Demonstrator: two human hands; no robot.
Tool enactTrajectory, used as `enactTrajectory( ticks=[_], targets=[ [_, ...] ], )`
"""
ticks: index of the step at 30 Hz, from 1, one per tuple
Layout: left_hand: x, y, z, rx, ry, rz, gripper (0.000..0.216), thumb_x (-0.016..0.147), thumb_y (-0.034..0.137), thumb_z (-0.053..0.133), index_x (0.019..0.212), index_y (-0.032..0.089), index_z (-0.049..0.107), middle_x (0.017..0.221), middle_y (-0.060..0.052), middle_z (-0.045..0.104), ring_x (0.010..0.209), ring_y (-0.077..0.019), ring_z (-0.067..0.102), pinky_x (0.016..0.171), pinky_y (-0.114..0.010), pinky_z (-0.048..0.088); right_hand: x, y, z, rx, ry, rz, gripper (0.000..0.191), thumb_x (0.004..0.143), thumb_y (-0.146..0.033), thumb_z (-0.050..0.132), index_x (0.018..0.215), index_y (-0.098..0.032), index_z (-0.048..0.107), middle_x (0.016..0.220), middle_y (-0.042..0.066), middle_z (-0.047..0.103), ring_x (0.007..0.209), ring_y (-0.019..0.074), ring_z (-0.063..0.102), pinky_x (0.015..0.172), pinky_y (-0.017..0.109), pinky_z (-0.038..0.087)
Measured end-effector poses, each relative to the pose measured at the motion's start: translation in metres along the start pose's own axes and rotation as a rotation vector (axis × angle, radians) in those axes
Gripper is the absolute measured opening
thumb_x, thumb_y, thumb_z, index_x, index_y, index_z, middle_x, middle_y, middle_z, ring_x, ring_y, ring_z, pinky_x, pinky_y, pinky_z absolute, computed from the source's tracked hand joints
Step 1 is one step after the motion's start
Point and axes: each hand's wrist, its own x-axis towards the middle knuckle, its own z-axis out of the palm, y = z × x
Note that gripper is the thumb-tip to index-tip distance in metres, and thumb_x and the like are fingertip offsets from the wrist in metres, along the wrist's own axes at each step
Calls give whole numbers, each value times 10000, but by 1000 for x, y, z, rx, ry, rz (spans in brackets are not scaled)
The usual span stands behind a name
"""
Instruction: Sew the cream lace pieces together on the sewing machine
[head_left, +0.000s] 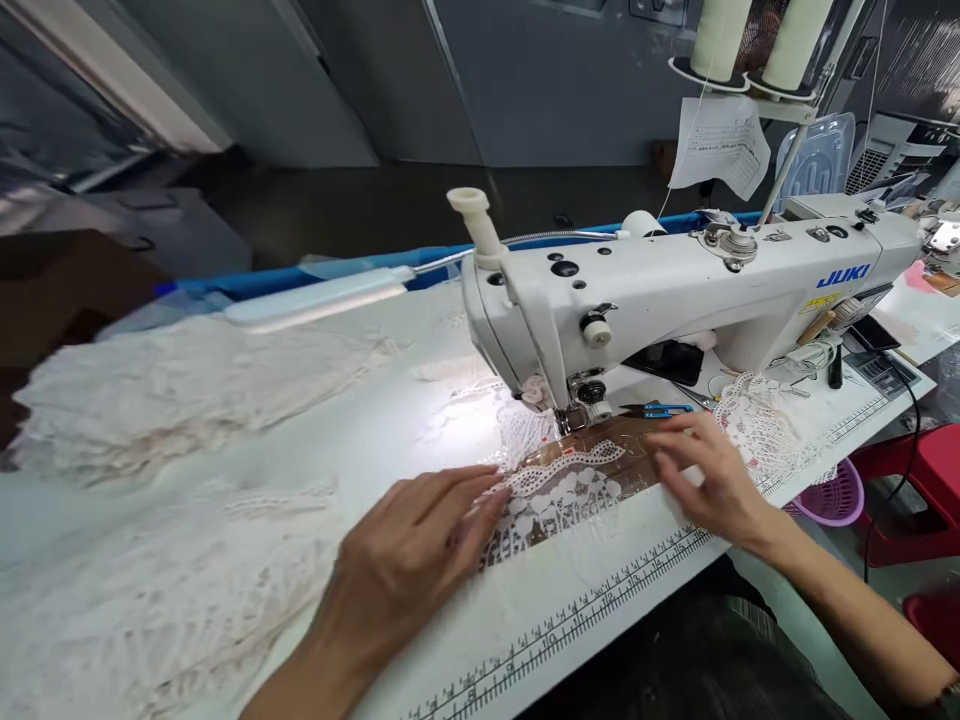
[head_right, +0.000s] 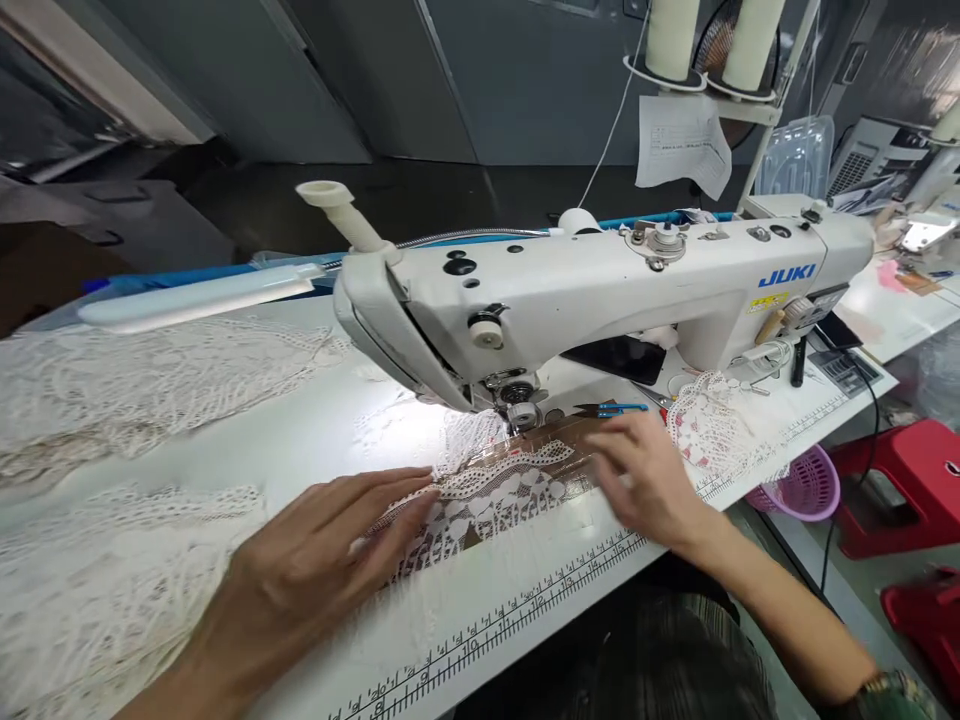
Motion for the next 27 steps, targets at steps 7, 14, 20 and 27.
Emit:
enactTrajectory(
  ticks=[7,14,20,27],
  targets=[
    [5,17,8,-55,-44,117,108,934,151,549,993,144,639,945,-77,720,797,-201,693,673,-336,560,-4,75,-65,-502,40,360,327,895,-429,530,969,-164,705,946,128,635,911,279,580,764,426,488],
    [4,13,6,-16,-63,106,102,932,142,544,953,144,643,933,-78,719,789,-191,687,656,-321,554,-7,90,-64,-613,-217,467,317,852,-365,475,865,-176,729,852,126,666,822,303,598,681,428,471],
    [1,20,10,-77,-107,102,151,944,244,546,1000,150,650,996,-97,713,822,-209,679,686,-361,561,1,53,-64,-327,-38,263,274,899,-372,514,1011,-185,681,993,109,664,939,263,618,831,424,506],
    [4,16,5,-77,-34,93,99,911,146,577,971,152,655,943,-79,722,820,-193,690,688,-317,553,-3,-34,24,69,-336,-32,423,920,-303,569,1284,-93,518,1154,168,587,1029,243,576,841,385,547]
  ],
)
